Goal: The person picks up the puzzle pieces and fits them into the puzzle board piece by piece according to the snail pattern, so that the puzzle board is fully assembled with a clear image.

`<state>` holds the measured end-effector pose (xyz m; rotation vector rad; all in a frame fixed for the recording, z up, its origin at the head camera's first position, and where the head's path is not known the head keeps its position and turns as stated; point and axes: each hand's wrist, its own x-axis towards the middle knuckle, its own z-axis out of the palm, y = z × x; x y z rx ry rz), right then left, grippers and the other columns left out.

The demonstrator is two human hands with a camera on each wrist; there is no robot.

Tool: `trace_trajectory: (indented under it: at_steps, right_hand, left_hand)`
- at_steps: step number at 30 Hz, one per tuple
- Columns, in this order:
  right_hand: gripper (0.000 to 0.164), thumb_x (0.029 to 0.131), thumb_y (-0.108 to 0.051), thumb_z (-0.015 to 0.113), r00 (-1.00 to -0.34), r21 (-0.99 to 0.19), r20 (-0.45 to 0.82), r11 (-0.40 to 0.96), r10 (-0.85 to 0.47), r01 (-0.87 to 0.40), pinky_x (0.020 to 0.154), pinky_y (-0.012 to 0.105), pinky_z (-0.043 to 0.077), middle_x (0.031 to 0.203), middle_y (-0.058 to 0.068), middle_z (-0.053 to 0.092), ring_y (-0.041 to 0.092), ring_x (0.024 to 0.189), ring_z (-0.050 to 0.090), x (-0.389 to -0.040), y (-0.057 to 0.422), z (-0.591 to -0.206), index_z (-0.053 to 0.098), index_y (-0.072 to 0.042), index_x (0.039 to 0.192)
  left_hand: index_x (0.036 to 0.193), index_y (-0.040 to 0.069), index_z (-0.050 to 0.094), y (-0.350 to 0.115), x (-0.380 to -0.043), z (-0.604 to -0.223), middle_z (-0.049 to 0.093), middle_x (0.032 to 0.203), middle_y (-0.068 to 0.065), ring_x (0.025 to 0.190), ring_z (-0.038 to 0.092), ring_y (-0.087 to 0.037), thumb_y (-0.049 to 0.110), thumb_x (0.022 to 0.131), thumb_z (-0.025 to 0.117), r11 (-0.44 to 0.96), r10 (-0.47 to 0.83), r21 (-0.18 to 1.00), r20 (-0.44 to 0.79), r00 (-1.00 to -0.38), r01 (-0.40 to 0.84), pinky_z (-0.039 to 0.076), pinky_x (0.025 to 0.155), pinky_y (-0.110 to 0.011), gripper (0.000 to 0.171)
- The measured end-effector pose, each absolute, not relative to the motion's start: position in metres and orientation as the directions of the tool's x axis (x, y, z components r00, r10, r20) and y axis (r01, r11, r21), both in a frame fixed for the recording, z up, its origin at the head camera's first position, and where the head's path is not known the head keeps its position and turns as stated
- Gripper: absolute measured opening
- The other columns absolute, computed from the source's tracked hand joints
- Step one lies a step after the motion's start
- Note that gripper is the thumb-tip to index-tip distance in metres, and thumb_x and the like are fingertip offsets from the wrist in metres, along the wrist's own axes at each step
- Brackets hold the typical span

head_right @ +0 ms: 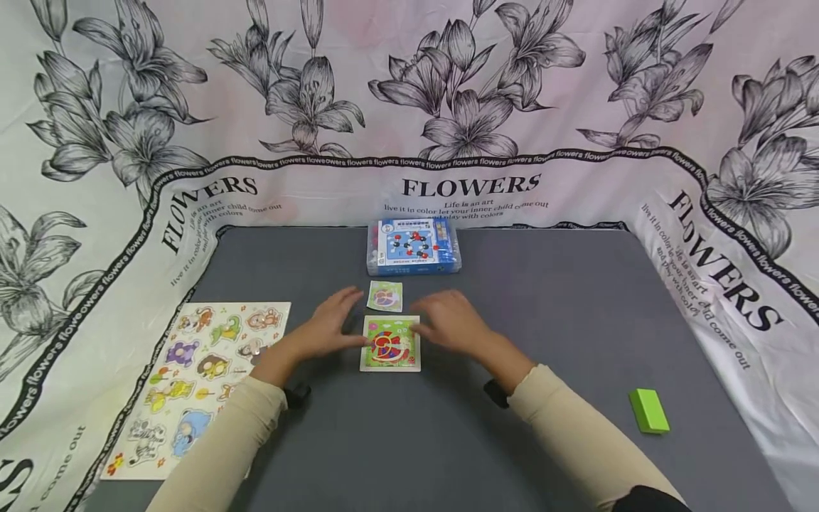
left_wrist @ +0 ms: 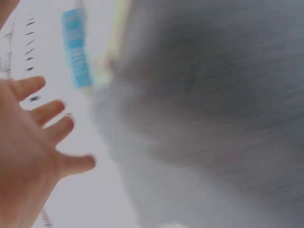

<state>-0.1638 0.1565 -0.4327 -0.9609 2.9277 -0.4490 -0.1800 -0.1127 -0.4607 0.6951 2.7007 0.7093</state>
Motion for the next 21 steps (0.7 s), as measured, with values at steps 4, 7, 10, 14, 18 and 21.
trace_trajectory:
  at_steps: [4,7,10,14,18,21]
  right_hand:
    - [0.069,0.097,-0.053,0.048,-0.930,-0.308,0.086,0.878,-0.358,-0.367,0.111,0.067,0.015,0.158,0.022,0.022,0.046,0.143,0.021,-0.208,0.162,-0.367,0.034,-0.013,0.152]
    - [0.082,0.094,-0.068,0.035,-0.972,-0.302,0.047,0.924,-0.231,-0.234,0.109,0.072,0.001,0.161,0.019,-0.009,0.048,0.145,-0.007,-0.232,0.163,-0.321,0.009,-0.024,0.158]
    - [0.089,0.089,-0.077,0.030,-0.981,-0.275,0.011,0.943,-0.194,-0.190,0.108,0.073,-0.002,0.160,0.018,-0.018,0.047,0.144,-0.015,-0.244,0.162,-0.293,0.000,-0.029,0.158]
    - [0.091,0.087,-0.080,0.027,-0.983,-0.239,-0.015,0.955,-0.184,-0.175,0.107,0.074,0.000,0.160,0.019,-0.018,0.048,0.144,-0.016,-0.246,0.162,-0.285,-0.001,-0.030,0.157]
    - [0.091,0.087,-0.080,0.028,-0.985,-0.232,0.009,0.958,-0.170,-0.167,0.106,0.075,-0.002,0.160,0.018,-0.017,0.049,0.143,-0.015,-0.245,0.166,-0.288,0.001,-0.030,0.158]
    - [0.091,0.087,-0.080,0.029,-0.985,-0.238,0.031,0.956,-0.170,-0.172,0.106,0.075,-0.002,0.160,0.019,-0.015,0.049,0.143,-0.015,-0.245,0.168,-0.288,0.003,-0.028,0.158]
  left_hand:
    - [0.158,0.017,0.012,-0.108,-0.215,-0.398,0.001,0.163,-0.015,0.149,-0.007,-0.036,0.064,0.084,0.061,0.829,0.384,0.449,-0.020,-0.923,0.335,-0.002,0.111,-0.069,0.100]
    - [0.158,0.025,0.003,-0.102,-0.239,-0.349,-0.014,0.163,-0.011,0.146,-0.022,-0.034,0.073,0.083,0.054,0.881,0.285,0.384,0.032,-0.958,0.275,-0.009,0.109,-0.070,0.103]
    - [0.157,0.028,-0.004,-0.097,-0.254,-0.316,-0.022,0.160,-0.008,0.143,-0.029,-0.033,0.078,0.080,0.050,0.910,0.223,0.346,0.060,-0.973,0.229,-0.011,0.107,-0.072,0.107]
    - [0.156,0.030,-0.009,-0.093,-0.258,-0.301,-0.024,0.160,-0.008,0.142,-0.031,-0.034,0.083,0.077,0.049,0.925,0.200,0.320,0.047,-0.979,0.205,-0.010,0.106,-0.073,0.111]
    - [0.157,0.030,-0.007,-0.091,-0.258,-0.299,-0.022,0.160,-0.009,0.142,-0.030,-0.035,0.083,0.077,0.047,0.932,0.195,0.302,0.050,-0.979,0.201,-0.009,0.106,-0.073,0.110]
    - [0.157,0.030,-0.007,-0.091,-0.259,-0.299,-0.022,0.160,-0.008,0.142,-0.030,-0.035,0.083,0.078,0.046,0.935,0.191,0.292,0.064,-0.979,0.202,-0.008,0.107,-0.073,0.109]
